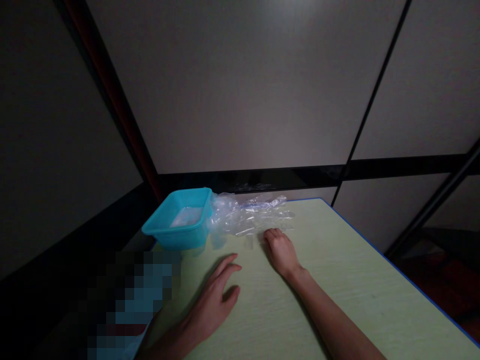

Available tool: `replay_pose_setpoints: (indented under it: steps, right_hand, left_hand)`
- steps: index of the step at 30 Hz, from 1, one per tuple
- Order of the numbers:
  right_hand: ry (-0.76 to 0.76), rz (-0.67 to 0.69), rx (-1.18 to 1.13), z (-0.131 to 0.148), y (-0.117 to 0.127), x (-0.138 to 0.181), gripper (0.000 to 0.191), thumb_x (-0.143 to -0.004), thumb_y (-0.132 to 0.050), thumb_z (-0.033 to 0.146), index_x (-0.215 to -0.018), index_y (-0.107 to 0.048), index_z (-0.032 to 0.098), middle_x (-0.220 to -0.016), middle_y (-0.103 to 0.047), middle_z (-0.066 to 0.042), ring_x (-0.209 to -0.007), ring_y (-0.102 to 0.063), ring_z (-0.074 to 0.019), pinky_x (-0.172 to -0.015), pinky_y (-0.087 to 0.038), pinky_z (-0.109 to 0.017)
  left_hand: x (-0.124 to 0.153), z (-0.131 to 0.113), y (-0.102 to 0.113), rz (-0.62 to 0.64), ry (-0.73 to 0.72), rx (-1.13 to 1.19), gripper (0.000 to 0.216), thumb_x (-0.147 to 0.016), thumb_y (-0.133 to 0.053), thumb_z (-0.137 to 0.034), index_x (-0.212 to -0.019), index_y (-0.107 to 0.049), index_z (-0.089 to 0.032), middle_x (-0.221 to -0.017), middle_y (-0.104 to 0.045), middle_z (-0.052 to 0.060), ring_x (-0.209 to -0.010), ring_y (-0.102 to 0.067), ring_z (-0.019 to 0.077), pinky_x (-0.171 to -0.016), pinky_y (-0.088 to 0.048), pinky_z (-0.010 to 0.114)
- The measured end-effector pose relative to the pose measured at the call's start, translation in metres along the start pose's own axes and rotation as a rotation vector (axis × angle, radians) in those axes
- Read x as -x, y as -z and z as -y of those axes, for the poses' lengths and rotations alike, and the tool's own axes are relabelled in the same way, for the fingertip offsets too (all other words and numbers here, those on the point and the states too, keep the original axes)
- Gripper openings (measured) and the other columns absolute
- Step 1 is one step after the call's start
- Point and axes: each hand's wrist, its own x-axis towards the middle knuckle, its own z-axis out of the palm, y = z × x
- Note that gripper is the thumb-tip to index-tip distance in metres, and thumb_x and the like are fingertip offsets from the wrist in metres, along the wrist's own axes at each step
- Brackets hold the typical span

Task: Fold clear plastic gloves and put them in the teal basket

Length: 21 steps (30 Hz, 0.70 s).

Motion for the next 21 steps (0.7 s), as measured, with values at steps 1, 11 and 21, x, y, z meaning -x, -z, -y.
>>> replay_pose_setpoints:
  steps: [1, 11, 21]
  right_hand:
    - [-0.025, -0.02, -0.013, -0.001, 0.0, 0.0, 0.022, -0.086, -0.035, 0.013, -0.086, -0.057, 0.015, -0.088, -0.063, -0.01, -0.085, -0.056, -0.0213, -0.075, -0.044, -0.033]
    - [0.028, 0.045, -0.212, 0.004, 0.006, 0.003, 0.012, -0.081, -0.046, 0.022, -0.073, -0.054, 0.019, -0.096, -0.062, -0.009, -0.095, -0.053, -0.0238, -0.084, -0.039, -0.036]
    - [-0.265, -0.151, -0.647, 0.005, 0.001, 0.002, 0.023, -0.09, -0.02, 0.043, -0.084, -0.031, 0.023, -0.086, -0.064, -0.008, -0.059, -0.061, -0.0162, -0.051, -0.049, -0.03]
  left_hand:
    - [0.0, 0.0, 0.0, 0.001, -0.004, 0.003, 0.038, -0.068, -0.045, 0.002, -0.102, -0.054, -0.015, -0.13, -0.042, 0.011, -0.122, -0.038, 0.0203, -0.103, -0.032, 0.036]
    - [0.0, 0.001, -0.001, 0.024, -0.065, -0.025, 0.035, -0.067, -0.05, -0.001, -0.097, -0.056, -0.018, -0.126, -0.047, 0.008, -0.118, -0.043, 0.0205, -0.1, -0.036, 0.035]
    - [-0.001, -0.001, 0.0, 0.045, -0.071, -0.023, 0.031, -0.068, -0.05, 0.0, -0.094, -0.057, -0.016, -0.122, -0.049, 0.009, -0.114, -0.046, 0.0201, -0.098, -0.037, 0.034]
